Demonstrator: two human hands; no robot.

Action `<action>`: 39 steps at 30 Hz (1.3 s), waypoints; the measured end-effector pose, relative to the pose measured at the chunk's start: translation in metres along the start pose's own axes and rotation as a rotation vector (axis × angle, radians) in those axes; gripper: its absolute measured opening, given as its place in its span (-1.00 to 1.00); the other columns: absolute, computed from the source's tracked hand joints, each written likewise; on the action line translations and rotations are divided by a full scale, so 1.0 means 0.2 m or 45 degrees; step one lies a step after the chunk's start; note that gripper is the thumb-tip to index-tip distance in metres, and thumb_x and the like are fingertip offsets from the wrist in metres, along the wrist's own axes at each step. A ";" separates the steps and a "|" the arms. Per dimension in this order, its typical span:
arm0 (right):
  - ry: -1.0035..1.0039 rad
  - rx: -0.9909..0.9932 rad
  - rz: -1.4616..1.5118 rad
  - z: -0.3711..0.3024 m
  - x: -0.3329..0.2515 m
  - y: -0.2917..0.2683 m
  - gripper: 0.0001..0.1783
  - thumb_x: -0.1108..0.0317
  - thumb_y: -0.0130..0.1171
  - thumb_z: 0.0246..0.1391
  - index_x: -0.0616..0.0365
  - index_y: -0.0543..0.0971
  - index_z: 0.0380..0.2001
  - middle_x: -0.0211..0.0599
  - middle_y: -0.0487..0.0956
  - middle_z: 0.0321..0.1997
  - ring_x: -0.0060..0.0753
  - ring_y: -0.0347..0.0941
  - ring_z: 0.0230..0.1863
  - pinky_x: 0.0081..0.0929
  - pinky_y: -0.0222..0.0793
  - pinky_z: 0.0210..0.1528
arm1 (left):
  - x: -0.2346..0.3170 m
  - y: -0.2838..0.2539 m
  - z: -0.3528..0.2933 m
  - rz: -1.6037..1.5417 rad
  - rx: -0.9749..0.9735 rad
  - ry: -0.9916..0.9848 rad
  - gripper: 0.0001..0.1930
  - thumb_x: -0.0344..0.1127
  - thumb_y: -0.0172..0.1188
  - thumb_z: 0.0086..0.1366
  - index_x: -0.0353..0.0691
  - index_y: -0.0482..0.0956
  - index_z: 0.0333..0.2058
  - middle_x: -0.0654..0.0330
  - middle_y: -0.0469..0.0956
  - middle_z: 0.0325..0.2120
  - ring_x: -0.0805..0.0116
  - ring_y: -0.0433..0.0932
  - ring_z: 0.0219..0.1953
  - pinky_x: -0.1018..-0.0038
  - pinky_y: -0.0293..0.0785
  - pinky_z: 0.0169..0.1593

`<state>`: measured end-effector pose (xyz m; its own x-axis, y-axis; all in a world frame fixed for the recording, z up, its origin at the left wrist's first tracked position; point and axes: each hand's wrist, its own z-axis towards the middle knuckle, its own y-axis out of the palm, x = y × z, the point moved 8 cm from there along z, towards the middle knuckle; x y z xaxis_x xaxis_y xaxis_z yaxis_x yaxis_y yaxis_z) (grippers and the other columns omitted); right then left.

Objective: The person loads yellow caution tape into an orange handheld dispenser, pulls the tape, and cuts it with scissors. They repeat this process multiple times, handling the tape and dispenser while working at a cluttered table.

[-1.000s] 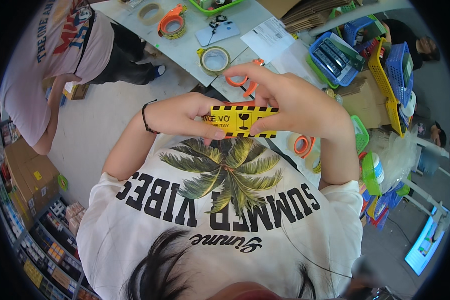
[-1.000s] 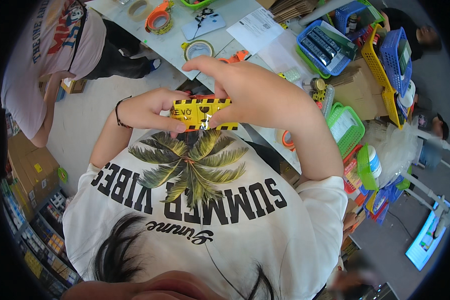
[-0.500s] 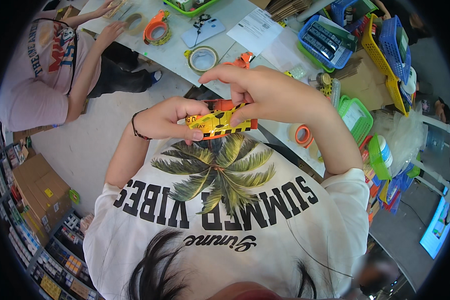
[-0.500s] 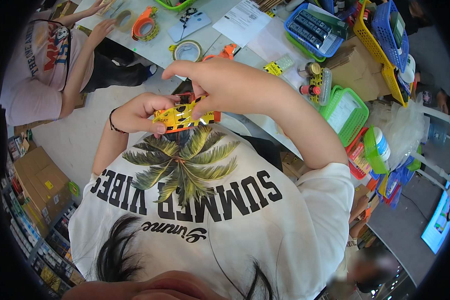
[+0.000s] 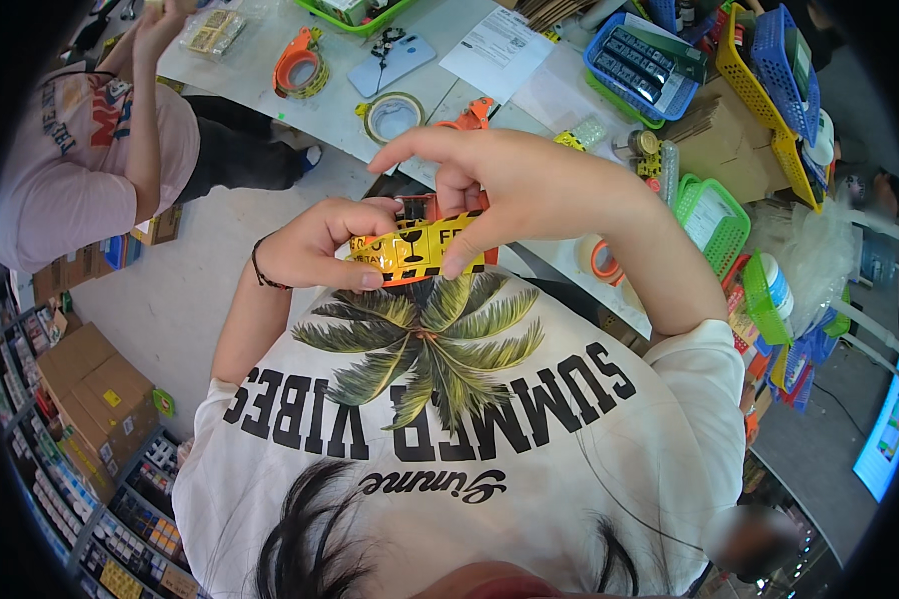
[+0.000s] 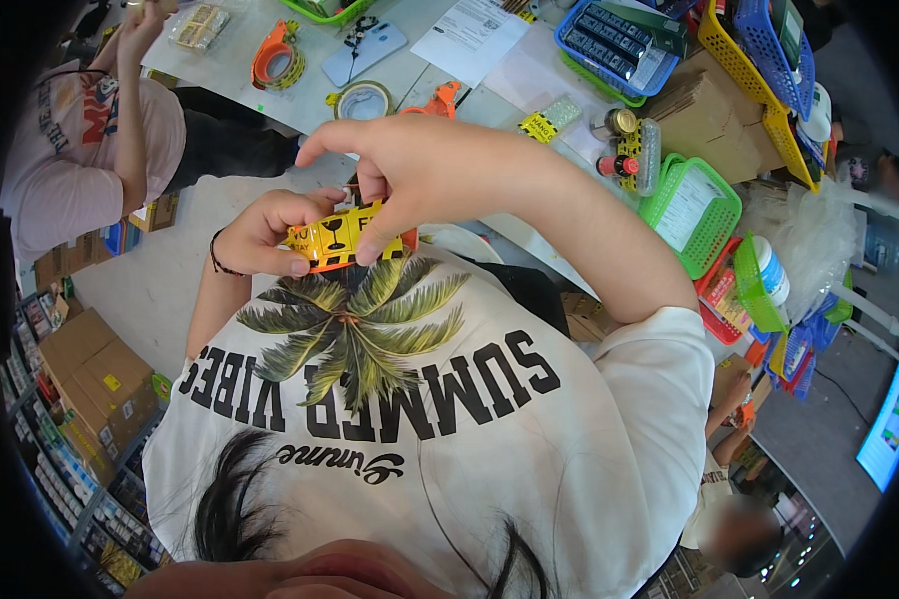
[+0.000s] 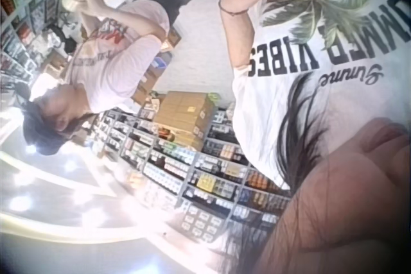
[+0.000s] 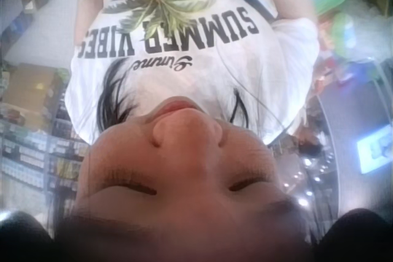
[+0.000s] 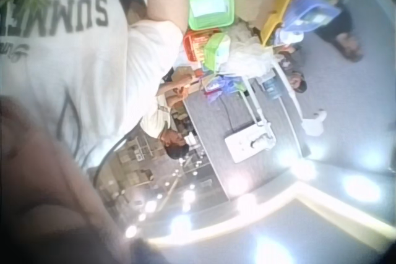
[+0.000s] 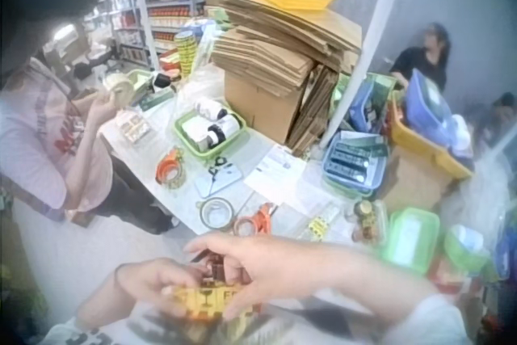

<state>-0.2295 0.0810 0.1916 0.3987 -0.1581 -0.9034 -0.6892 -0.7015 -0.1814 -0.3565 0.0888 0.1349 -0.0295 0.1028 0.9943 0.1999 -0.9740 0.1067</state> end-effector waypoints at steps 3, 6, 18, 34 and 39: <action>0.030 0.066 -0.060 0.00 0.00 -0.01 -0.09 0.40 0.52 -0.34 -0.04 0.37 0.19 -0.27 0.52 -0.46 -0.39 0.50 -0.38 -0.45 0.41 -0.30 | 0.00 0.00 0.00 0.065 0.022 -0.045 -0.78 -0.31 0.38 0.11 -0.26 0.55 -0.34 0.31 0.52 -0.44 0.44 0.39 -0.26 0.40 0.16 0.15; 0.016 0.040 -0.156 -0.02 -0.01 0.00 -0.11 0.53 0.42 -0.20 0.01 0.27 0.25 -0.34 0.48 -0.54 -0.54 0.48 -0.50 -0.47 0.37 -0.45 | 0.01 0.00 0.01 0.105 0.062 -0.065 -0.79 -0.34 0.38 0.09 -0.25 0.54 -0.35 0.31 0.50 -0.45 0.43 0.36 -0.27 0.40 0.18 0.12; 0.092 0.063 -0.249 0.02 -0.02 0.03 -0.24 0.50 0.40 -0.26 0.06 0.39 0.12 -0.22 0.54 -0.39 -0.19 0.51 -0.30 -0.25 0.40 -0.22 | 0.02 0.00 0.04 0.161 -0.006 0.070 -0.77 -0.34 0.41 0.02 -0.24 0.54 -0.39 0.30 0.48 -0.46 0.41 0.34 -0.30 0.41 0.19 0.08; -0.529 1.081 0.046 -0.19 0.11 0.04 -0.05 0.31 0.19 0.17 0.37 -0.18 0.38 0.09 0.40 0.25 -0.07 0.21 0.36 -0.15 -0.10 0.41 | 0.16 -0.08 0.03 1.071 0.960 0.264 -0.74 -0.26 0.39 0.02 -0.15 0.59 -0.30 0.32 0.42 -0.57 0.34 0.43 -0.43 0.19 0.13 0.21; -0.519 1.028 -0.040 -0.04 0.13 0.07 0.24 -0.23 0.09 0.14 0.42 -0.43 0.36 0.27 0.26 0.32 0.14 -0.02 0.44 -0.09 -0.31 0.44 | 0.15 -0.08 0.03 1.134 1.049 0.331 -0.71 -0.23 0.41 -0.02 -0.12 0.61 -0.29 0.34 0.43 -0.57 0.34 0.43 -0.42 0.16 0.14 0.18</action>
<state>-0.2235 0.0616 0.1698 0.2852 0.2195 -0.9330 -0.9576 0.0241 -0.2870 -0.3548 0.1089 0.1627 0.2574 -0.6642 0.7019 0.8028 -0.2573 -0.5379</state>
